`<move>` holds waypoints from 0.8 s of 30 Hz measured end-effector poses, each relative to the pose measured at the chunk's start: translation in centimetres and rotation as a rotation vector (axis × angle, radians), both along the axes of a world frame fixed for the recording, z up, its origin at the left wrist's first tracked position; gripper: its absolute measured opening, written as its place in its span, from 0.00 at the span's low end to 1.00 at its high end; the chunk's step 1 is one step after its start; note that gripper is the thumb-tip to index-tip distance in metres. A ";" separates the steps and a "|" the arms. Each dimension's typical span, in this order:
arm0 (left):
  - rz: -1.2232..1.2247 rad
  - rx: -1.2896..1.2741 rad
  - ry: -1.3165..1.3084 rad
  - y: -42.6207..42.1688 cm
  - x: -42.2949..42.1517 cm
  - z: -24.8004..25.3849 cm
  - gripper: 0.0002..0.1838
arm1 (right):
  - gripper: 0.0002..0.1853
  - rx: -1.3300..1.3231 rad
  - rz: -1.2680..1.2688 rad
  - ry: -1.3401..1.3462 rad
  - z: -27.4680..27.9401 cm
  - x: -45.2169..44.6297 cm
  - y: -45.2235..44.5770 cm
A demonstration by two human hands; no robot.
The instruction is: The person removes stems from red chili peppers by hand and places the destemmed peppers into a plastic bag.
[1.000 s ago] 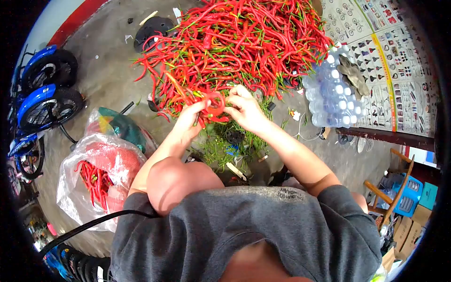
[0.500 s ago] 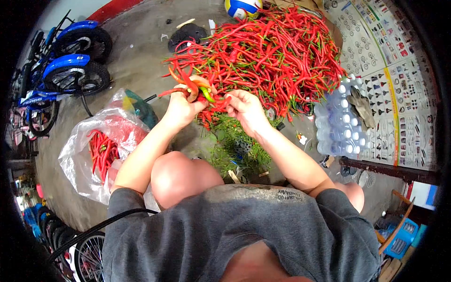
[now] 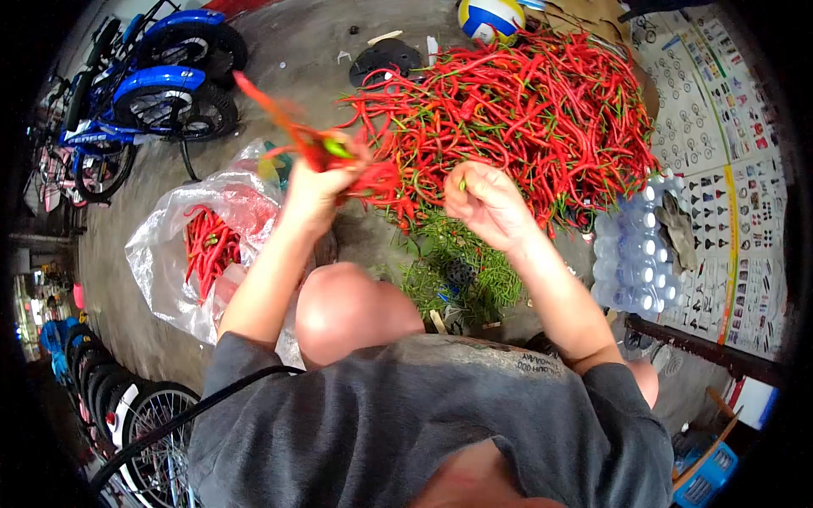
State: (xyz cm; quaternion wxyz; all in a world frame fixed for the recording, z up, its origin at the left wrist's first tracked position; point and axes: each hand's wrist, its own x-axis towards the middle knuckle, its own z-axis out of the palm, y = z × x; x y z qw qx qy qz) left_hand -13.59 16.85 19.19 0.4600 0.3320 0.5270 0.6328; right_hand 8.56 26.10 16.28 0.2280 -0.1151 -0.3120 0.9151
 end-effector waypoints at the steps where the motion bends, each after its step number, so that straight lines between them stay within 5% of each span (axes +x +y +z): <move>1: 0.048 -0.030 0.067 -1.7 -1.6 1.4 0.15 | 0.13 0.188 0.037 -0.226 -0.6 0.7 0.9; 4: 0.303 -0.194 0.437 -9.0 -5.7 7.4 0.20 | 0.25 1.587 0.305 -0.829 -3.0 4.2 3.4; 5: 0.338 -0.286 0.582 -11.5 -7.5 8.6 0.21 | 0.28 1.640 0.422 -0.938 -3.1 6.0 3.7; 8: 0.542 -0.785 1.065 -16.8 -10.9 9.9 0.23 | 0.25 1.441 0.605 -0.892 -2.1 11.4 5.7; 9: 0.488 -0.947 1.487 -18.7 -12.4 9.2 0.23 | 0.22 1.468 0.625 -0.935 -2.0 13.0 6.4; 11: 0.341 -1.391 1.579 -19.2 -13.3 8.7 0.19 | 0.20 1.429 0.617 -1.197 -0.1 15.0 6.4; 12: 0.252 -1.317 1.673 -20.5 -15.4 6.6 0.19 | 0.19 1.360 0.528 -1.205 -1.4 17.3 6.8; 14: 0.121 -1.104 1.460 -20.5 -19.1 2.8 0.15 | 0.17 1.210 0.451 -1.233 -2.6 20.3 7.3; 17: 0.290 -0.874 1.365 -20.4 -23.3 -3.0 0.20 | 0.17 1.145 0.446 -1.239 -4.0 23.7 7.9; 21: 0.242 -0.960 1.457 -20.4 -24.3 -2.3 0.26 | 0.15 1.166 0.322 -1.312 -2.2 25.7 7.0; 24: 0.058 -1.120 1.469 -18.8 -21.6 2.2 0.30 | 0.09 0.593 0.160 -1.445 -5.5 35.0 5.5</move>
